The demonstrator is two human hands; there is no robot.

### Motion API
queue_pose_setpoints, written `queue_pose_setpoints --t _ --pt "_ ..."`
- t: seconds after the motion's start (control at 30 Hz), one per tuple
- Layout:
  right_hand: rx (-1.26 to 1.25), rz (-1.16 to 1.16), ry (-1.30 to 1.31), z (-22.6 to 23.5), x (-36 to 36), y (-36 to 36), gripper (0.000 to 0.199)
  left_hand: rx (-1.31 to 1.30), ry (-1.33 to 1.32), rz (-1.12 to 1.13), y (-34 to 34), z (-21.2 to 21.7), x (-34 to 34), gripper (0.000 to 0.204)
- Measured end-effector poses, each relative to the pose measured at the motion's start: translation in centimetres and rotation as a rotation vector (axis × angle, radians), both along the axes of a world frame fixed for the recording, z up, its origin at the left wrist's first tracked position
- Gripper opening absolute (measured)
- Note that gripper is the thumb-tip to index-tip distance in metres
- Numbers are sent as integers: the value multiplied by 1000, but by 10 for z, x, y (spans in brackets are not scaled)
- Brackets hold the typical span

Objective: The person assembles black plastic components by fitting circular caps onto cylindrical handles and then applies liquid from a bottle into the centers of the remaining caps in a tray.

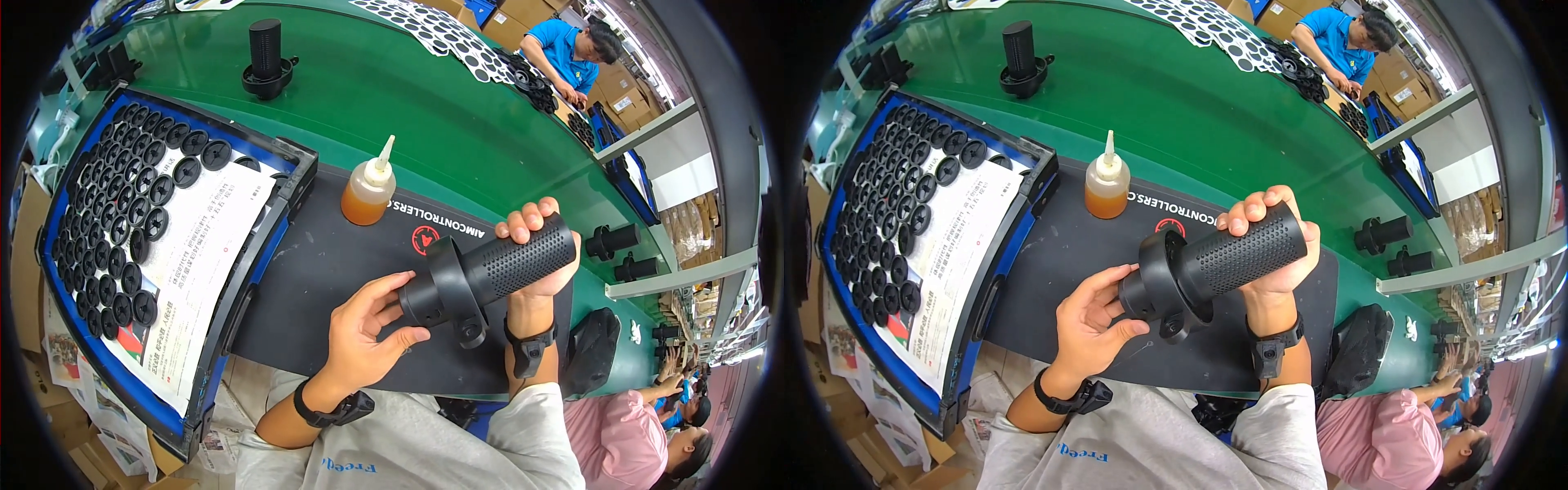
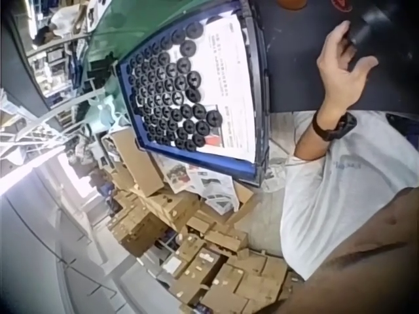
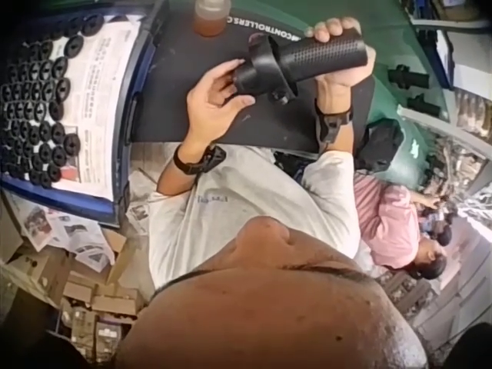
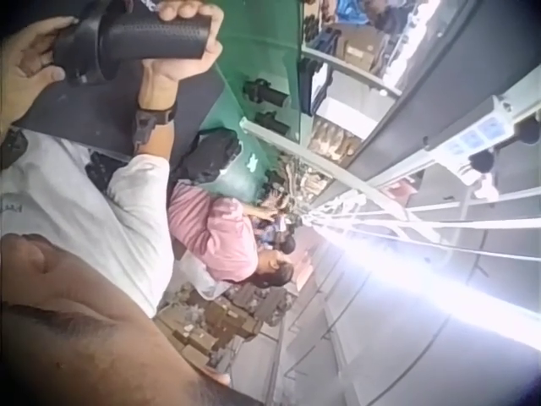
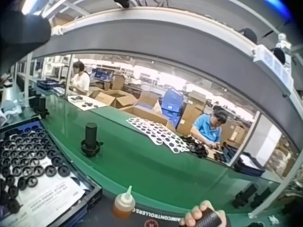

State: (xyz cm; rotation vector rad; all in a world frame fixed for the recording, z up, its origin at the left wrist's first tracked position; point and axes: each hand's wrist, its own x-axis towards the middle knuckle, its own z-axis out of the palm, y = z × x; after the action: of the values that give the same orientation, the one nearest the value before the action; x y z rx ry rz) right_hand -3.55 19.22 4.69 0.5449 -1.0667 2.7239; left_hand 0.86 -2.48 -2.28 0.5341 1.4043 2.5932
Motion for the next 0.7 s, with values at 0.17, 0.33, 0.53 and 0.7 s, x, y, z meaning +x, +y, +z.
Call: queue_pose_setpoints --t 0.17,0.33,0.53,0.7 --pt "3 40 29 -3 -3 3 28 124 -137 -68 2 4 4 53" --pt "7 -15 -53 -2 -2 -3 32 121 -343 -246 -7 -6 -3 46" --pt "18 -99 -176 -4 -3 -8 36 261 -601 -358 -7 -4 -7 49" --pt "16 -174 -194 -6 -3 -12 36 88 -76 113 11 -2 5 52"
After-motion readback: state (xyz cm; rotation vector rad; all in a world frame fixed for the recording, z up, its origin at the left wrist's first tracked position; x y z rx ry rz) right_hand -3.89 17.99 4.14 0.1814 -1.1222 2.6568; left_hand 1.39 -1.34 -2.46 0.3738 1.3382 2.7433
